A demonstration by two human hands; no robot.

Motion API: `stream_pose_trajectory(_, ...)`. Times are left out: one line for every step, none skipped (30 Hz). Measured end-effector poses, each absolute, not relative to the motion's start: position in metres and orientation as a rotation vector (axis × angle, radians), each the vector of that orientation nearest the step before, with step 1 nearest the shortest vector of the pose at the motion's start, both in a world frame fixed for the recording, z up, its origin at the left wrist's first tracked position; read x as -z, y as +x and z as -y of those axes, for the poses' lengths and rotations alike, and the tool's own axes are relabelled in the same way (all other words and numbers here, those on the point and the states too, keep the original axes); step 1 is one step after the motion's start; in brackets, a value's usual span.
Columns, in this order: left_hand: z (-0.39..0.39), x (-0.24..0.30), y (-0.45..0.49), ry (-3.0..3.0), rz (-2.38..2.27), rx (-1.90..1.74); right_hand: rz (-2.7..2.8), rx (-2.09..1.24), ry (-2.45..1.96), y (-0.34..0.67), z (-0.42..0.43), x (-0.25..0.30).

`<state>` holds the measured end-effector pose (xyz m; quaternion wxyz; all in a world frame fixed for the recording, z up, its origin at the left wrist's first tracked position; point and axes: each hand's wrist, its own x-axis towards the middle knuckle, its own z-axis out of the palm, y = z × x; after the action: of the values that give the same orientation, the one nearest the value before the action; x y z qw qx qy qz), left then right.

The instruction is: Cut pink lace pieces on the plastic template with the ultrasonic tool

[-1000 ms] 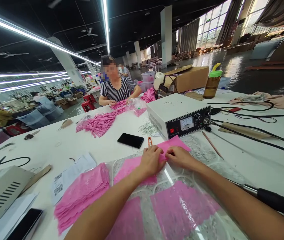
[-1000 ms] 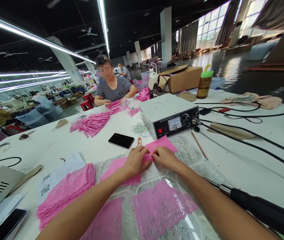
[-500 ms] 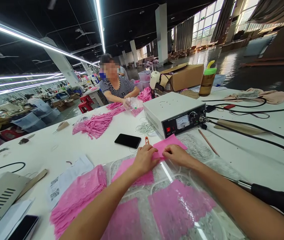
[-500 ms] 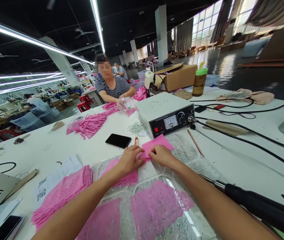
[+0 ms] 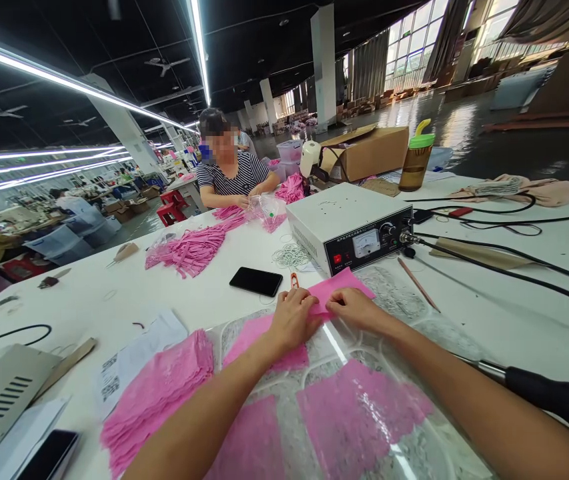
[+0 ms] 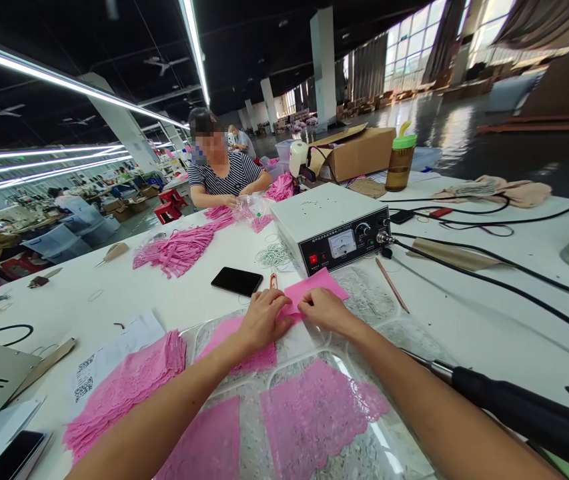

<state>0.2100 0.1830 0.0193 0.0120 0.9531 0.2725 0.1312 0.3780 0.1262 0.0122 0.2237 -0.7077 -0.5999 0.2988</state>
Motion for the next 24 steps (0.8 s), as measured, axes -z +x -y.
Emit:
stream_pose_trajectory(-0.182,-0.019,0.211,2.979,-0.857,-0.414,1.648,-0.828,-1.947,0.378,-0.126,-0.013)
stream_pose_trajectory(-0.182,-0.019,0.212,2.985,-0.865,-0.42,1.641,-0.83,-1.941,0.378,-0.126,-0.014)
stream_pose_trajectory(-0.182,-0.019,0.213,2.99,-0.871,-0.425,1.635,-0.831,-1.933,0.378,-0.126,-0.014)
stream_pose_trajectory(-0.182,-0.019,0.214,2.994,-0.876,-0.431,1.631,-0.831,-1.924,0.379,-0.125,-0.014)
stream_pose_trajectory(-0.182,-0.02,0.215,2.996,-0.877,-0.436,1.628,-0.83,-1.913,0.38,-0.125,-0.014)
stream_pose_trajectory(-0.183,-0.021,0.215,2.996,-0.876,-0.441,1.627,-0.829,-1.901,0.381,-0.125,-0.013)
stream_pose_trajectory(-0.183,-0.022,0.215,2.995,-0.87,-0.444,1.628,-0.826,-1.887,0.382,-0.125,-0.013)
stream_pose_trajectory(-0.183,-0.023,0.215,2.992,-0.864,-0.447,1.632,-0.822,-1.871,0.383,-0.125,-0.013)
stream_pose_trajectory(-0.183,-0.025,0.214,2.989,-0.856,-0.45,1.639,-0.816,-1.853,0.384,-0.125,-0.012)
stream_pose_trajectory(-0.183,-0.028,0.213,2.986,-0.849,-0.452,1.65,-0.808,-1.833,0.385,-0.125,-0.012)
stream_pose_trajectory(-0.183,-0.031,0.211,2.984,-0.842,-0.454,1.665,-0.798,-1.814,0.385,-0.124,-0.013)
stream_pose_trajectory(-0.183,-0.034,0.208,2.982,-0.835,-0.457,1.682,-0.785,-1.796,0.384,-0.124,-0.013)
stream_pose_trajectory(-0.181,-0.038,0.204,2.98,-0.83,-0.458,1.702,-0.77,-1.778,0.383,-0.122,-0.014)
stream_pose_trajectory(-0.18,-0.043,0.199,2.979,-0.826,-0.46,1.724,-0.752,-1.759,0.38,-0.121,-0.015)
stream_pose_trajectory(-0.177,-0.048,0.192,2.978,-0.824,-0.459,1.75,-0.732,-1.736,0.377,-0.118,-0.017)
stream_pose_trajectory(-0.174,-0.053,0.183,2.976,-0.826,-0.458,1.781,-0.712,-1.707,0.372,-0.115,-0.019)
stream_pose_trajectory(-0.169,-0.058,0.172,2.972,-0.827,-0.453,1.815,-0.692,-1.673,0.367,-0.111,-0.022)
stream_pose_trajectory(-0.164,-0.062,0.16,2.967,-0.829,-0.446,1.851,-0.672,-1.634,0.361,-0.106,-0.025)
stream_pose_trajectory(-0.157,-0.067,0.146,2.96,-0.833,-0.436,1.89,-0.65,-1.594,0.355,-0.1,-0.027)
stream_pose_trajectory(-0.15,-0.07,0.131,2.952,-0.838,-0.424,1.929,-0.626,-1.554,0.348,-0.093,-0.03)
stream_pose_trajectory(-0.141,-0.073,0.115,2.942,-0.844,-0.41,1.969,-0.599,-1.516,0.341,-0.087,-0.031)
stream_pose_trajectory(-0.132,-0.075,0.099,2.932,-0.848,-0.393,2.01,-0.57,-1.479,0.333,-0.08,-0.032)
stream_pose_trajectory(-0.122,-0.077,0.083,2.921,-0.852,-0.376,2.052,-0.544,-1.444,0.325,-0.073,-0.031)
stream_pose_trajectory(-0.113,-0.077,0.067,2.91,-0.854,-0.359,2.091,-0.529,-1.411,0.316,-0.067,-0.029)
